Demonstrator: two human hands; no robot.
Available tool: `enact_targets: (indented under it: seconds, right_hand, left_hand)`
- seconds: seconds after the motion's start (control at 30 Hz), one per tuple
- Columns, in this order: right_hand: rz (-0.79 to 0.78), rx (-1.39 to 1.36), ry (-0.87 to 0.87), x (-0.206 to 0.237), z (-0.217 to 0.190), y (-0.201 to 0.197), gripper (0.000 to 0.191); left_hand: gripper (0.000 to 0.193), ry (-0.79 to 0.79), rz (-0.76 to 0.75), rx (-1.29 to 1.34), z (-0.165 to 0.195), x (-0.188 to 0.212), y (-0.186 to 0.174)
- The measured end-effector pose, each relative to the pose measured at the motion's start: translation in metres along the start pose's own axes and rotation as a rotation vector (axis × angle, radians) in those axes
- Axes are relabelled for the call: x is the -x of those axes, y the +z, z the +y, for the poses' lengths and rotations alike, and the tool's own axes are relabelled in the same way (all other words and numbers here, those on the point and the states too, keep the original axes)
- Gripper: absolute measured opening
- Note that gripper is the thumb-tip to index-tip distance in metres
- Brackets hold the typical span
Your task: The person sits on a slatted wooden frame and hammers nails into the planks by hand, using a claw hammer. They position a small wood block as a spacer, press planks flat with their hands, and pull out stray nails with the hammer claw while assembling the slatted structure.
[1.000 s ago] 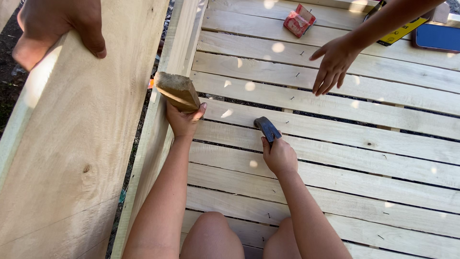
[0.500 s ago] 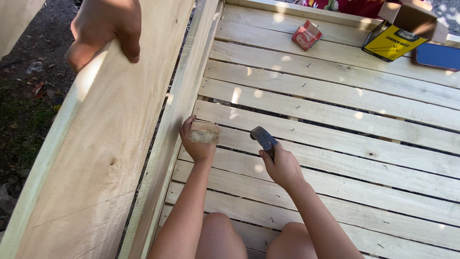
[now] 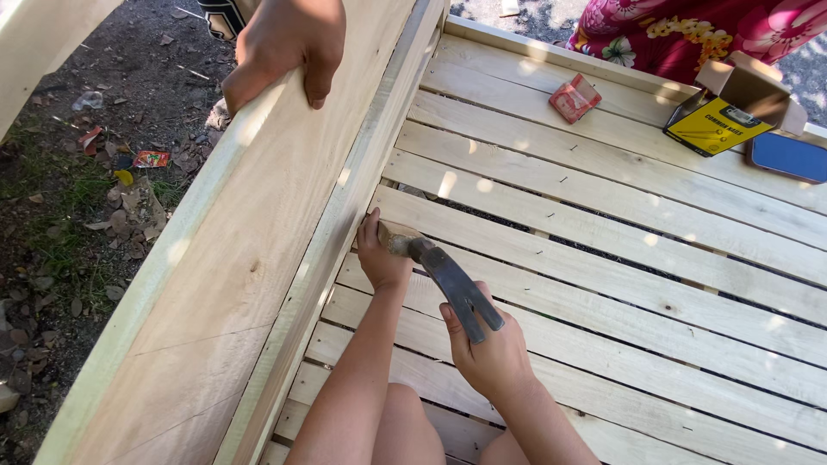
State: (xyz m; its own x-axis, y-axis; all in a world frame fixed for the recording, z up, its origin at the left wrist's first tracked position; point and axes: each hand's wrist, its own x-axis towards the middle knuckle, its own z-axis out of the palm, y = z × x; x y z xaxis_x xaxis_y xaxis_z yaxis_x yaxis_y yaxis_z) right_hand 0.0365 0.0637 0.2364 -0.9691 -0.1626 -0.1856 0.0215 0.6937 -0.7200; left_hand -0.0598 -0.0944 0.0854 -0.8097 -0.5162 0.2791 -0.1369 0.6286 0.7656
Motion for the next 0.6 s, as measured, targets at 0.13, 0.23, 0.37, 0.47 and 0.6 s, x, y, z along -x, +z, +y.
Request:
enact_targets:
  seconds: [0.13,0.23,0.37,0.47,0.6]
  right_hand:
    - [-0.01,0.088,-0.117,0.009,0.016,0.009,0.029]
    - [-0.017,0.094,-0.214,0.018,0.026,0.015,0.031]
    - [-0.082,0.117,-0.248,0.029,0.033,0.022,0.037]
    - [-0.163,0.15,-0.266,0.038,0.032,0.025,0.041]
    - [-0.291,0.237,-0.231,0.05,0.028,0.029,0.04]
  left_hand:
    - [0.083,0.052,0.149,0.106,0.01,0.026,-0.008]
    - [0.077,0.076,0.186,0.085,0.009,0.035,-0.014]
    - [0.071,0.066,0.166,0.044,-0.002,0.038,-0.018]
    - [0.073,0.08,0.139,0.064,-0.016,0.043,-0.025]
    - [0.081,0.155,0.149,0.151,-0.028,0.055,-0.034]
